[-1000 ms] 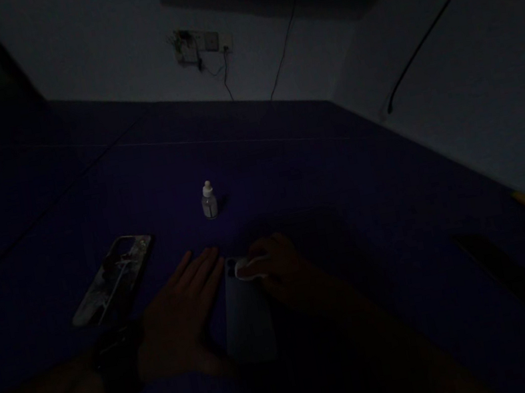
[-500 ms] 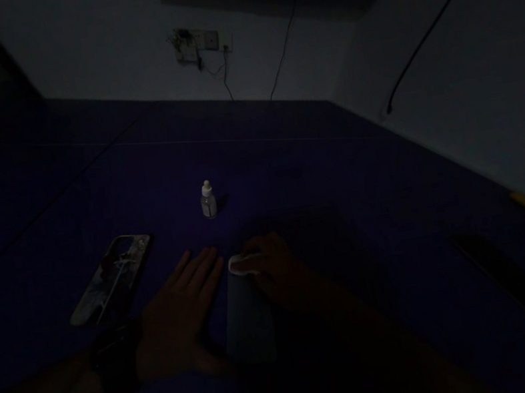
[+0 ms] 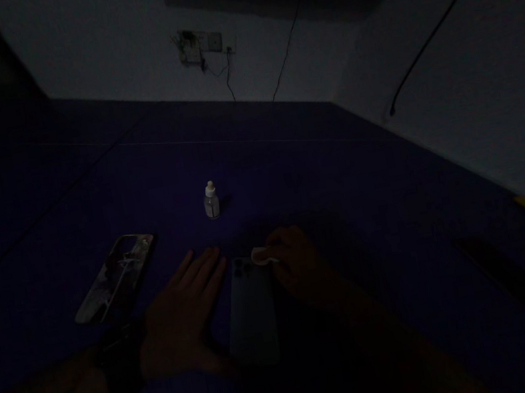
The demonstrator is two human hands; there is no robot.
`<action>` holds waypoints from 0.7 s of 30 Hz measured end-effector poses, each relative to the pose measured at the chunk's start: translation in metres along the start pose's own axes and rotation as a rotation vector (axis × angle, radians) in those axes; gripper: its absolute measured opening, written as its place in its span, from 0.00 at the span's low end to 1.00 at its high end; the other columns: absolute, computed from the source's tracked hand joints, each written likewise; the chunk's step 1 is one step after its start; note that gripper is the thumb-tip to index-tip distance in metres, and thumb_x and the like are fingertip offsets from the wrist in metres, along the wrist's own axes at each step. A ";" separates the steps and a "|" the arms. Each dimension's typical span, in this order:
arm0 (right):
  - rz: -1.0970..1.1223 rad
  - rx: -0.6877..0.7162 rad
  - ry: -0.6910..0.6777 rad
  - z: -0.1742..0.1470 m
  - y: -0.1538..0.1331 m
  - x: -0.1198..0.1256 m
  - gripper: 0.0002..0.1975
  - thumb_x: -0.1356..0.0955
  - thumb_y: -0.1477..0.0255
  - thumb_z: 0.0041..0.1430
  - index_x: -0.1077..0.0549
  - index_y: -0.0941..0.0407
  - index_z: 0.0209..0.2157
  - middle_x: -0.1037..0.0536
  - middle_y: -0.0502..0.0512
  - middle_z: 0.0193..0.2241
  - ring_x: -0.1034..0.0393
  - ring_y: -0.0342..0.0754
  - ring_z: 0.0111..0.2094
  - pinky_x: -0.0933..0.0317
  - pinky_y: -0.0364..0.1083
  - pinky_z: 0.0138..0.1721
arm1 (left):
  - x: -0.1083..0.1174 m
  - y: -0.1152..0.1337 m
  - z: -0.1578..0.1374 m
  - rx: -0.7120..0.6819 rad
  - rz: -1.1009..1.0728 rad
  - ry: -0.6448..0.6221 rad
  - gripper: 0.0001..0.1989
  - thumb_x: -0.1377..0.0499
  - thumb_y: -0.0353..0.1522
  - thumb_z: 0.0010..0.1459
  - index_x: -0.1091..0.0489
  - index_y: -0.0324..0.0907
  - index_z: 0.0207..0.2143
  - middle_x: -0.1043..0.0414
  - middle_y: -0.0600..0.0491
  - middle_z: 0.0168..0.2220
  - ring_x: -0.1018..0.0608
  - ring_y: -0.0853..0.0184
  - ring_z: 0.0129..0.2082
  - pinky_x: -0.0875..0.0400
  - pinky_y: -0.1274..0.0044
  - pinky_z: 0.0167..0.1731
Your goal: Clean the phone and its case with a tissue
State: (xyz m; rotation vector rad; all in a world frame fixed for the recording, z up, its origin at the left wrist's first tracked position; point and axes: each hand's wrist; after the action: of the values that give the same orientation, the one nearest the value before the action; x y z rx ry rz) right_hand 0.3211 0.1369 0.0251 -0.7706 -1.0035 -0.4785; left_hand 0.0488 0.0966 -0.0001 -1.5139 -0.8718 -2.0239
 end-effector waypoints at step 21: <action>0.089 0.035 -0.098 0.002 -0.015 -0.009 0.25 0.39 0.80 0.63 0.27 0.51 0.59 0.28 0.62 0.52 0.35 0.57 0.54 0.38 0.59 0.55 | 0.001 0.000 0.000 -0.002 -0.007 -0.002 0.65 0.47 0.69 0.46 0.54 0.28 0.70 0.55 0.28 0.71 0.48 0.39 0.71 0.63 0.53 0.69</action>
State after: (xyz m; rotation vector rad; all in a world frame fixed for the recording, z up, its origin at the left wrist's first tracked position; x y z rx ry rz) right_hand 0.3057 0.1294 0.0229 -0.8098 -1.0612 -0.3486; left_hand 0.0480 0.0965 0.0007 -1.5158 -0.8767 -2.0292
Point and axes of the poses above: each hand's wrist, its own z-axis towards the middle knuckle, its own x-axis out of the back of the hand, y = z × x
